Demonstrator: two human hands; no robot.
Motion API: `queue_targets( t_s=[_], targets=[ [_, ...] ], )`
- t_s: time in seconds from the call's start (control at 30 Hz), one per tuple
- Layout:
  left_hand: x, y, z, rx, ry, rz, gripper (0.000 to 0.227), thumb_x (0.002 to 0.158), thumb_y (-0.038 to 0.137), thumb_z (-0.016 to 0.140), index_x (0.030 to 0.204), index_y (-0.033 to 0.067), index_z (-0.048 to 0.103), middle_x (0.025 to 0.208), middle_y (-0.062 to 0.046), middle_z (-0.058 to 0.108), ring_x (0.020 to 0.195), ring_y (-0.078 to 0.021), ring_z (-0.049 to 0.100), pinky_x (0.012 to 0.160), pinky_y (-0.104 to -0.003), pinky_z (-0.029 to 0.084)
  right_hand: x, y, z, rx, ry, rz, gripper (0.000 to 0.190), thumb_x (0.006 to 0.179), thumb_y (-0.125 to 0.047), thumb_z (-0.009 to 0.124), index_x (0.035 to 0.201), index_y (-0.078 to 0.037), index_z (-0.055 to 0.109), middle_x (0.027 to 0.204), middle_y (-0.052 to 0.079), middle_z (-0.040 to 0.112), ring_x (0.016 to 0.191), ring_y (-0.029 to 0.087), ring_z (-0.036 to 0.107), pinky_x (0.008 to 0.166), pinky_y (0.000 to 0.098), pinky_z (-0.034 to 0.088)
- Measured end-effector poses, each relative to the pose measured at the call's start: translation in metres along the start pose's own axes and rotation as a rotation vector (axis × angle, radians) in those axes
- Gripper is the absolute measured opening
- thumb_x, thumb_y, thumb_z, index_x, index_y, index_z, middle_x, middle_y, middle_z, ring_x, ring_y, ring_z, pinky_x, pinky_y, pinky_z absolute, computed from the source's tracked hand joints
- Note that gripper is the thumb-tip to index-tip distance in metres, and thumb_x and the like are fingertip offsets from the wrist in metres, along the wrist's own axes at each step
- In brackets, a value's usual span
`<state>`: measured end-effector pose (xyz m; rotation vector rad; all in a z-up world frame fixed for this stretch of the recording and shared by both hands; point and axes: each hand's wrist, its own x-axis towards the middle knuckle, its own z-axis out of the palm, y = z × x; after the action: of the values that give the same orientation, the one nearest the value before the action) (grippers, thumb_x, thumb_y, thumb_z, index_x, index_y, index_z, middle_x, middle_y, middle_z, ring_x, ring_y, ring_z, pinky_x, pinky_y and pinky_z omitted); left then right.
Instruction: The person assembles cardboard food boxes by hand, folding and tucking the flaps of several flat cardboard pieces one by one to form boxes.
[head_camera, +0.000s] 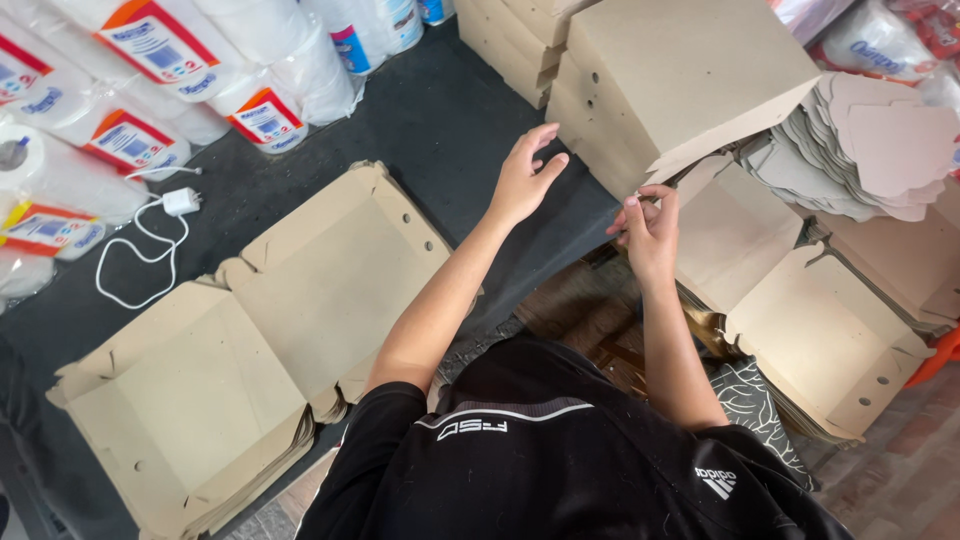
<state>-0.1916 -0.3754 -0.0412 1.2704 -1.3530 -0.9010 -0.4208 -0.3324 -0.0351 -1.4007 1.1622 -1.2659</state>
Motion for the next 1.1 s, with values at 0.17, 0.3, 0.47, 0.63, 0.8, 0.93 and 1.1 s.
queue_targets(
  t_s=[0.17,0.3,0.47,0.63,0.8,0.93,1.1],
  targets=[
    [-0.043,0.022,-0.040,-0.004,0.021,-0.018,0.046,0.099,0.034,0.070,0.140,0.0180,0.056,0.132,-0.011,0.062,0.135,-0.0311,0.056,0.106,-0.046,0.054,-0.017,-0.010,0.033,-0.005,-0.136,-0.007,0.024,0.113,-0.021,0.052,0.125,-0.003,0.042,0.075,0.015,0.062,0.064,0.023,0.067,0.049,0.0221,0.048],
    [-0.072,0.039,-0.070,0.012,0.036,-0.014,0.038,0.099,0.031,0.068,0.133,0.0158,0.060,0.123,-0.011,0.066,0.129,-0.0313,0.060,0.102,-0.047,0.055,-0.031,-0.022,0.058,-0.037,-0.244,-0.020,0.022,0.112,-0.020,0.052,0.122,-0.002,0.045,0.074,0.016,0.066,0.062,0.021,0.067,0.049,0.0218,0.046],
    [-0.105,0.037,-0.099,0.036,0.072,-0.041,0.035,0.098,0.033,0.070,0.129,0.0198,0.062,0.118,-0.006,0.068,0.126,-0.0260,0.062,0.100,-0.044,0.056,-0.049,-0.031,0.082,-0.047,-0.332,0.012,0.020,0.112,-0.020,0.051,0.121,-0.003,0.048,0.074,0.016,0.067,0.062,0.021,0.066,0.050,0.0223,0.044],
    [-0.141,0.041,-0.120,0.043,0.088,-0.076,0.033,0.098,0.028,0.069,0.127,0.0144,0.063,0.117,-0.012,0.068,0.126,-0.0306,0.062,0.101,-0.046,0.054,-0.064,-0.027,0.102,-0.033,-0.401,0.062,0.017,0.112,-0.021,0.051,0.119,-0.005,0.050,0.074,0.016,0.068,0.062,0.019,0.065,0.050,0.0213,0.044],
    [-0.179,0.033,-0.137,0.083,0.080,-0.153,0.034,0.096,0.026,0.072,0.127,0.0134,0.064,0.117,-0.011,0.068,0.126,-0.0301,0.061,0.103,-0.045,0.053,-0.081,-0.034,0.124,-0.086,-0.507,0.111,0.017,0.112,-0.023,0.051,0.117,-0.007,0.053,0.075,0.016,0.069,0.063,0.019,0.065,0.051,0.0222,0.045],
    [-0.215,0.034,-0.149,0.073,0.091,-0.182,0.036,0.094,0.027,0.075,0.125,0.0116,0.065,0.119,-0.014,0.067,0.127,-0.0339,0.059,0.103,-0.048,0.052,-0.093,-0.042,0.140,-0.128,-0.575,0.133,0.015,0.111,-0.021,0.050,0.116,-0.008,0.054,0.076,0.016,0.070,0.065,0.018,0.065,0.053,0.0222,0.045],
    [-0.258,0.056,-0.164,0.137,-0.037,-0.287,0.046,0.089,0.024,0.077,0.129,0.0065,0.063,0.127,-0.020,0.062,0.134,-0.0408,0.053,0.111,-0.053,0.046,-0.106,-0.043,0.154,-0.151,-0.643,0.146,0.016,0.110,-0.023,0.053,0.115,-0.008,0.057,0.077,0.016,0.072,0.067,0.019,0.067,0.055,0.0223,0.047]
  ],
)
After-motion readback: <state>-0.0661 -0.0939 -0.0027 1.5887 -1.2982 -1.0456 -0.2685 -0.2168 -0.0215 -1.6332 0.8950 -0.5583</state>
